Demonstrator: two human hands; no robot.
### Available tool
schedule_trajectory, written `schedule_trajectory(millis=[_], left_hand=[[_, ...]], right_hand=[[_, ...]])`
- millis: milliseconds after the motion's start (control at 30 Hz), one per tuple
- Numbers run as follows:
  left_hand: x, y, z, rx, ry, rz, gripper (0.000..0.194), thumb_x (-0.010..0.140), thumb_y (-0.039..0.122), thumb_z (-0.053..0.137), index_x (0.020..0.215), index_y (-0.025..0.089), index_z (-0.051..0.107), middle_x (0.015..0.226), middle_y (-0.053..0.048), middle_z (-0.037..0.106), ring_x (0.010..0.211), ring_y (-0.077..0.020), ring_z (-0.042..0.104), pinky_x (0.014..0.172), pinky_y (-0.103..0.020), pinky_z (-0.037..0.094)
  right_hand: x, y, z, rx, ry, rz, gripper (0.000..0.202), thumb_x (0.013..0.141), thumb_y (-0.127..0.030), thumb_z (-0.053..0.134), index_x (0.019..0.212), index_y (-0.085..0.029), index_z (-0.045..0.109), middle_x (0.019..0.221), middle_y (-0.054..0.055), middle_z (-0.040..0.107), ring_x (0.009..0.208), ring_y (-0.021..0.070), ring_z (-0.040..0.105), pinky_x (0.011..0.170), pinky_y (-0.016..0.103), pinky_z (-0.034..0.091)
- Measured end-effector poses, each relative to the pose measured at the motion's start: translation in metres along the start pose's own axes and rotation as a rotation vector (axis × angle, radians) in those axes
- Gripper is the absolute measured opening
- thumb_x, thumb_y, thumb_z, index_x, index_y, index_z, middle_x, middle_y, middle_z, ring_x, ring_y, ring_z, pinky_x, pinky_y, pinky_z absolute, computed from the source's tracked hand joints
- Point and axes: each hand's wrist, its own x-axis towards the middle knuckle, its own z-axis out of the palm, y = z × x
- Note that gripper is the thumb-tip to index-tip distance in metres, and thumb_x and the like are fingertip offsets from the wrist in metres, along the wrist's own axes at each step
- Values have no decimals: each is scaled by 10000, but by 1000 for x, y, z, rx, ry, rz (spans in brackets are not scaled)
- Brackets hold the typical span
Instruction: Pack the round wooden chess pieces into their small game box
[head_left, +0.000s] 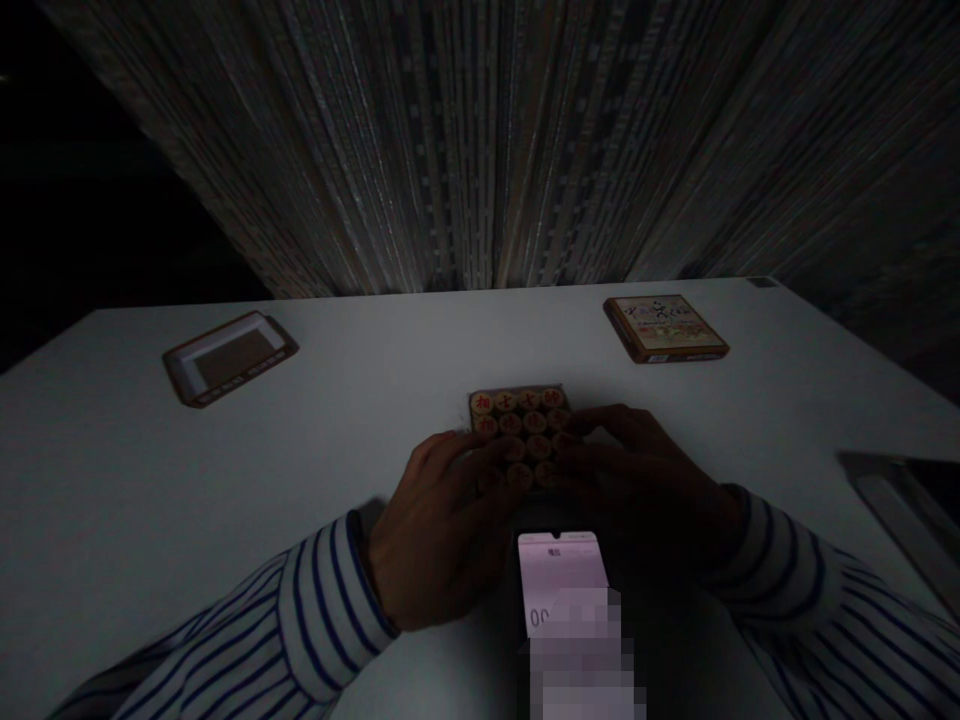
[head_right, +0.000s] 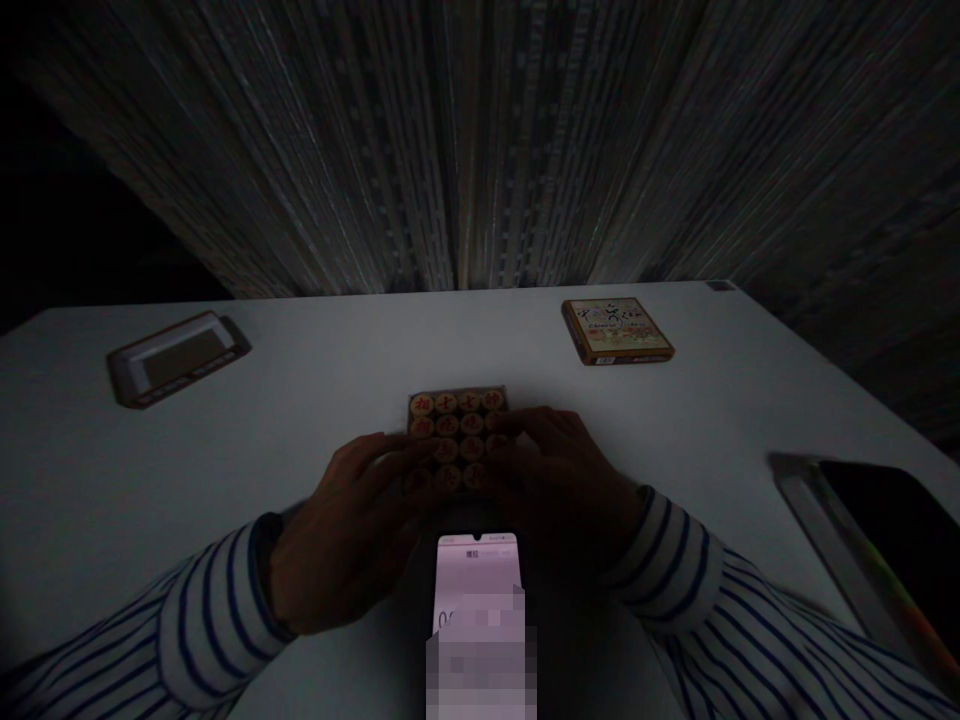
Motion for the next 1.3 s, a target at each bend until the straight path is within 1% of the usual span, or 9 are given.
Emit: schedule_trajectory(millis=[300, 400, 500, 600, 667, 833, 967, 1300], left_hand=[[0, 0, -2, -5, 24, 3, 381, 735, 189, 485, 1108, 187, 559, 1206, -102, 507, 1118, -288, 402, 905, -520, 349], [-4, -4, -4, 16, 96, -24, 343, 741, 179, 499, 1076, 187, 569, 1171, -97, 533, 1100, -277, 425, 888, -497, 373], [-7, -10, -7, 39, 185, -74, 240, 763, 169, 523, 989, 192, 601, 1097, -78, 579, 1031, -246, 482, 836, -445, 415], [-7, -13, -9, 36, 219, -130, 158, 774, 188, 554, 916, 193, 624, 993, -64, 617, 933, -211, 534, 777, -398, 444], [-6, -14, -9, 22, 212, -160, 147, 770, 216, 573, 904, 194, 629, 960, -63, 624, 906, -205, 545, 753, -388, 453], [-6, -15, -4, 2, 186, -190, 171, 765, 254, 585, 917, 195, 635, 981, -74, 611, 930, -220, 534, 757, -412, 450], [-8, -17, 0, -8, 167, -203, 193, 757, 243, 594, 936, 183, 639, 998, -87, 596, 945, -229, 520, 772, -424, 441], [-9, -18, 3, -24, 162, -211, 203, 762, 264, 590, 941, 185, 644, 1005, -91, 588, 954, -237, 512, 777, -432, 436]], right_hand=[[-2, 0, 1, 4, -12, 10, 149, 766, -301, 568, 870, -205, 614, 1017, 102, 583, 941, 222, 544, 788, 423, 446], [-2, 1, 1, -12, -15, 3, 153, 764, -283, 573, 886, -197, 606, 1021, 105, 581, 945, 221, 542, 786, 418, 446], [-2, 1, 1, -28, -10, -5, 152, 760, -275, 579, 881, -187, 603, 1010, 107, 584, 938, 220, 544, 786, 414, 445], [-1, -2, 1, -36, -6, 6, 122, 762, -275, 577, 848, -194, 609, 1005, 101, 586, 939, 223, 542, 788, 416, 442], [0, -5, 2, -39, 8, 7, 106, 765, -263, 573, 840, -199, 613, 1004, 100, 585, 934, 224, 540, 784, 418, 440], [5, -12, 9, -61, 32, -20, 169, 771, -255, 566, 925, -197, 606, 1020, 107, 580, 944, 224, 535, 796, 408, 435], [9, -15, 13, -81, 32, -60, 138, 768, -259, 572, 879, -185, 607, 1008, 105, 589, 949, 224, 532, 798, 400, 426], [13, -18, 15, -41, 27, -65, 87, 770, -246, 576, 823, -184, 607, 977, 85, 604, 945, 209, 535, 795, 392, 408]])
